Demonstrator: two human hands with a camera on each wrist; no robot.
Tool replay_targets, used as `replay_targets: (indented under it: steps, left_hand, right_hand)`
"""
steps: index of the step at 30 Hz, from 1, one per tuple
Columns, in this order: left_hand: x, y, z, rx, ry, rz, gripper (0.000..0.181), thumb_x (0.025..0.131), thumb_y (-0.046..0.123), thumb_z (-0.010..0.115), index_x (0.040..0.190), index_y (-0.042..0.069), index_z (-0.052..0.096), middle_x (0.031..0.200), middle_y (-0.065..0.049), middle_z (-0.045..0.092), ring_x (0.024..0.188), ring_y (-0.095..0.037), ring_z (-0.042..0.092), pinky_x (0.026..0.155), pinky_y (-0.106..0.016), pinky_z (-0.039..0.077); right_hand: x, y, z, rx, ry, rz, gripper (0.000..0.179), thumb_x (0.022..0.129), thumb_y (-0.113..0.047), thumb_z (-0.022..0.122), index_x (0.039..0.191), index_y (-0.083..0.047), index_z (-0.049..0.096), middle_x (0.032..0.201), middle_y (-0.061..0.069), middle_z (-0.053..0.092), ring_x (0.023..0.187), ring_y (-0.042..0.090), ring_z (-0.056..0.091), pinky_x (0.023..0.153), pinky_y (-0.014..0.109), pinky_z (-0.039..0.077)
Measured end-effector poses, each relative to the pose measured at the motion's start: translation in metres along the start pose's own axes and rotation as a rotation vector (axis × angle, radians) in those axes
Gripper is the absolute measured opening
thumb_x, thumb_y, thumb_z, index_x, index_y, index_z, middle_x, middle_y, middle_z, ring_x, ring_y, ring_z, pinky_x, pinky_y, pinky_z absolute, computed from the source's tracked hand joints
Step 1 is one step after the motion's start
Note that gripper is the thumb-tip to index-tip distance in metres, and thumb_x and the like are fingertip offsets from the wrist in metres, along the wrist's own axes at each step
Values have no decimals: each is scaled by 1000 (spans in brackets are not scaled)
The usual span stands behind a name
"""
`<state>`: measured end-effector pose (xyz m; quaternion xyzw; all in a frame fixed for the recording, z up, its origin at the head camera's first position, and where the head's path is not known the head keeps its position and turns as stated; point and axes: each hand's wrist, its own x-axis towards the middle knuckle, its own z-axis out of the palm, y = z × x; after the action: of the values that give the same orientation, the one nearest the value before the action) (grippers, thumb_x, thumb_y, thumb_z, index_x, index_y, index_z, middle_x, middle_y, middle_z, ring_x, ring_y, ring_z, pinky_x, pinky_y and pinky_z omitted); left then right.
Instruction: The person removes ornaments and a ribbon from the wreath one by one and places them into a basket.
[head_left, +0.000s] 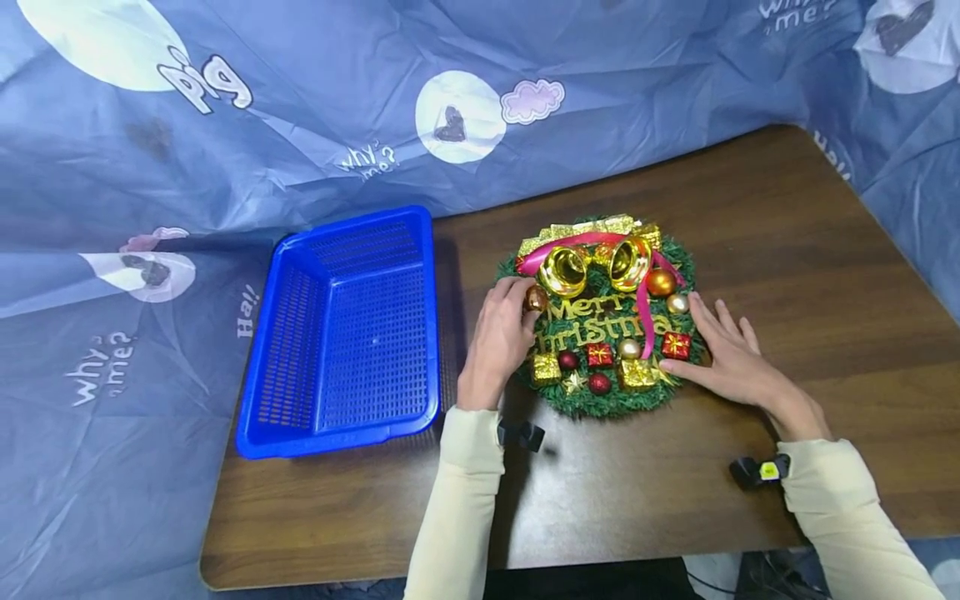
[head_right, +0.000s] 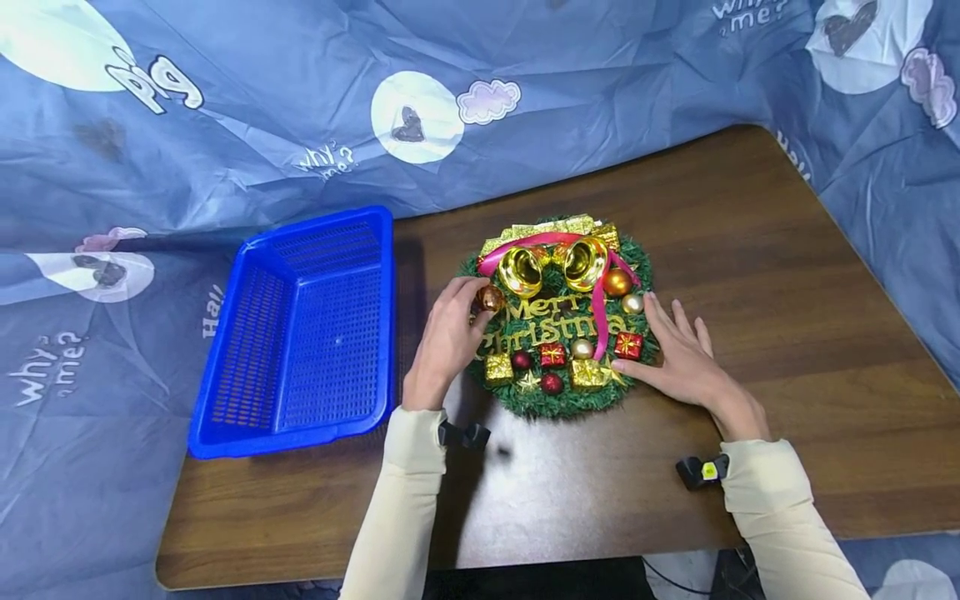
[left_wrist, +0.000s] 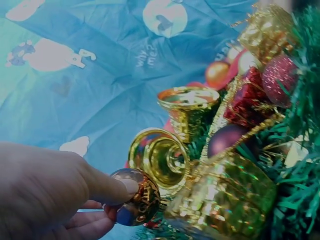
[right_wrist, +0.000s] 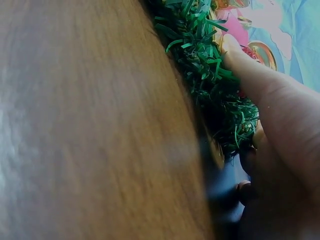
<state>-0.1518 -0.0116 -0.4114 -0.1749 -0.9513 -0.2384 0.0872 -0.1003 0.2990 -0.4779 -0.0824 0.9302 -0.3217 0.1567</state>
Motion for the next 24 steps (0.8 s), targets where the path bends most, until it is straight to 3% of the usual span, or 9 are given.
replay_targets:
  steps: [24]
  left_hand:
    - [0,10,-43,-41,67,33,39,85,8,70,123,5,61,123,-10,60,115,-24,57,102,-33,46]
  right_hand:
    - [1,3,3,1,14,-21,103,89,-54,57,150,-19,-18,159,11,-12,143,43,-16,109,62,-18]
